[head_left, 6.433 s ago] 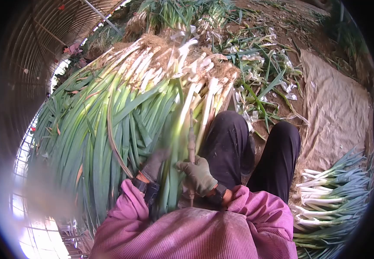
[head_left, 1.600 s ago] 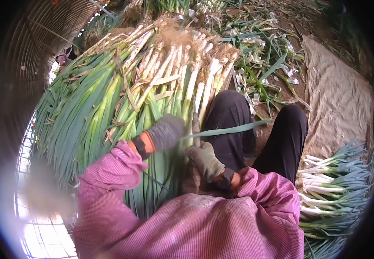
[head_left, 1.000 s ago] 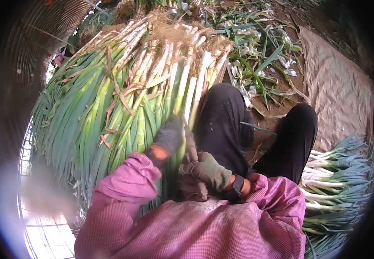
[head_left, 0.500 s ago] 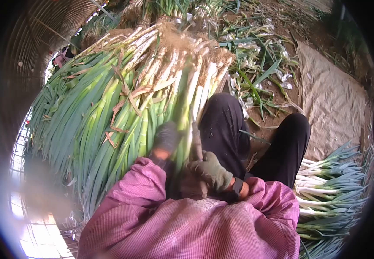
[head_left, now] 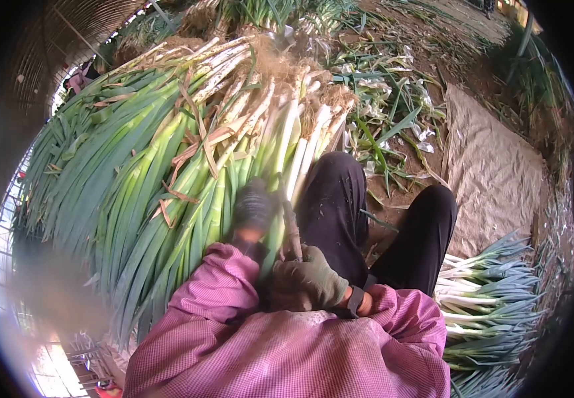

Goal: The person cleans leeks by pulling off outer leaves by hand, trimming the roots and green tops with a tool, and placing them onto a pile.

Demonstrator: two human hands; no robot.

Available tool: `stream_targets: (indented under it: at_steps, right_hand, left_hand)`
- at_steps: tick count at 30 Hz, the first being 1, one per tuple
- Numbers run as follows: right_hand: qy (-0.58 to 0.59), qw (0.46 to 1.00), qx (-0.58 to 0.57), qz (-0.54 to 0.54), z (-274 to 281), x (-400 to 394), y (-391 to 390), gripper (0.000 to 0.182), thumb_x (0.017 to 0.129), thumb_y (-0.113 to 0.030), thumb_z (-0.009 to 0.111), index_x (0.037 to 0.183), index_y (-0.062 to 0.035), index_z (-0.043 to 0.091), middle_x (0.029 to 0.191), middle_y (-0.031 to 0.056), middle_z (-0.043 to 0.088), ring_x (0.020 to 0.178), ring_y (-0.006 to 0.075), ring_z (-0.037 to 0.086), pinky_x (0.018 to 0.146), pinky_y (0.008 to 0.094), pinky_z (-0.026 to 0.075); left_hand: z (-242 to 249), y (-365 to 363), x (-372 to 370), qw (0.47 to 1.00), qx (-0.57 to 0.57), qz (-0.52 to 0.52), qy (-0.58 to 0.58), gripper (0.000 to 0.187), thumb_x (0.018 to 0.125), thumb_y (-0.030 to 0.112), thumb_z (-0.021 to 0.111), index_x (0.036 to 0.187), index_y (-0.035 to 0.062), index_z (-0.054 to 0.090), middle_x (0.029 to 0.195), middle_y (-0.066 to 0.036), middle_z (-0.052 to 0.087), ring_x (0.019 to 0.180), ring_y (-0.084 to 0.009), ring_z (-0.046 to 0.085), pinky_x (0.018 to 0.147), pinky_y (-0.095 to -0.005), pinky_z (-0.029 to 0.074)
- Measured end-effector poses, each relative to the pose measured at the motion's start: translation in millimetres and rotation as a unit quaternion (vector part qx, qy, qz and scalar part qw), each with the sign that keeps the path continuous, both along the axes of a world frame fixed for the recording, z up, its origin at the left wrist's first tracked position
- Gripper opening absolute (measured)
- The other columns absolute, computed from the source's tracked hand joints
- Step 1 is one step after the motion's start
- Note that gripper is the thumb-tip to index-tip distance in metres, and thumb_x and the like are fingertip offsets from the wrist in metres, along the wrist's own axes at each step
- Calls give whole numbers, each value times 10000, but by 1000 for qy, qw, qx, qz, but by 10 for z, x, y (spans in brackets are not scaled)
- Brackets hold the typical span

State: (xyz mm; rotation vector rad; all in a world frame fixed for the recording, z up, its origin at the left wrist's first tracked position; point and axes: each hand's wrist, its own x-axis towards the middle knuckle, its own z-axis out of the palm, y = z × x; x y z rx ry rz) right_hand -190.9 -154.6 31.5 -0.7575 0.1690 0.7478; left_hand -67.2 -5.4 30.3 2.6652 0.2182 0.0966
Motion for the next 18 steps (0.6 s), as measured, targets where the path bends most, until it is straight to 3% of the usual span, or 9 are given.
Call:
stream_targets:
  at_steps: [3,5,6,7,9,12,14,16,18]
  right_hand:
    - [-49,997,-66,-6,112,221,-60,161,856,-61,642,971,25,570,733,72,581,605,178,583,537,301,482]
    - [-39,991,-128,-14,181,480,-48,148,851,-99,647,946,5,599,735,43,595,619,134,563,543,279,464]
    - [-33,987,-158,-19,182,570,-17,145,849,-118,649,933,-5,614,736,28,602,625,112,552,546,268,455]
    - [-108,971,-183,-108,-139,701,128,177,824,-138,672,923,8,652,725,31,618,630,108,561,548,263,447]
    - [-120,968,-196,-105,-41,901,86,179,812,-140,673,908,11,667,721,29,622,640,106,572,556,263,448]
    - [-129,969,-189,-97,15,1153,55,158,801,-142,672,855,6,677,734,42,638,644,104,594,562,267,466]
    - [-135,972,-175,-81,-60,1310,54,159,811,-148,668,860,3,672,743,49,645,637,105,597,560,269,473]
    - [-141,970,-162,-114,-390,1479,135,165,821,-152,662,870,5,669,750,47,648,633,110,602,560,272,479]
    - [-117,973,-144,-140,-421,1577,149,172,831,-158,657,883,6,669,754,44,650,631,114,603,559,269,479]
  left_hand:
    - [-45,68,-48,998,20,-54,-9,382,753,307,734,965,2,646,846,-258,654,818,-422,645,741,-453,523]
    - [-283,240,-66,992,47,-114,-42,365,773,309,724,963,10,636,823,-247,652,788,-431,642,695,-480,519]
    - [-282,237,-93,989,65,-124,-37,329,787,310,719,912,18,633,795,-238,643,754,-425,639,664,-482,514]
    - [-263,228,-108,987,84,-135,-33,303,801,311,714,861,26,630,768,-229,633,721,-420,636,633,-484,510]
    - [-343,238,-114,980,115,-156,-56,245,841,277,675,801,39,635,733,-212,625,664,-388,640,585,-455,519]
    - [-486,275,-30,953,216,-212,-4,218,870,261,639,849,44,636,741,-203,630,654,-385,633,573,-446,519]
    - [-377,212,-70,972,144,-187,-15,209,863,204,620,999,45,618,757,-193,636,675,-390,630,598,-452,516]
    - [-106,105,-143,975,126,-185,0,352,846,159,607,1176,40,595,840,-197,657,741,-385,643,644,-461,515]
    - [-190,205,-153,972,135,-187,39,373,826,147,619,1177,23,586,879,-224,649,773,-407,632,675,-479,508]
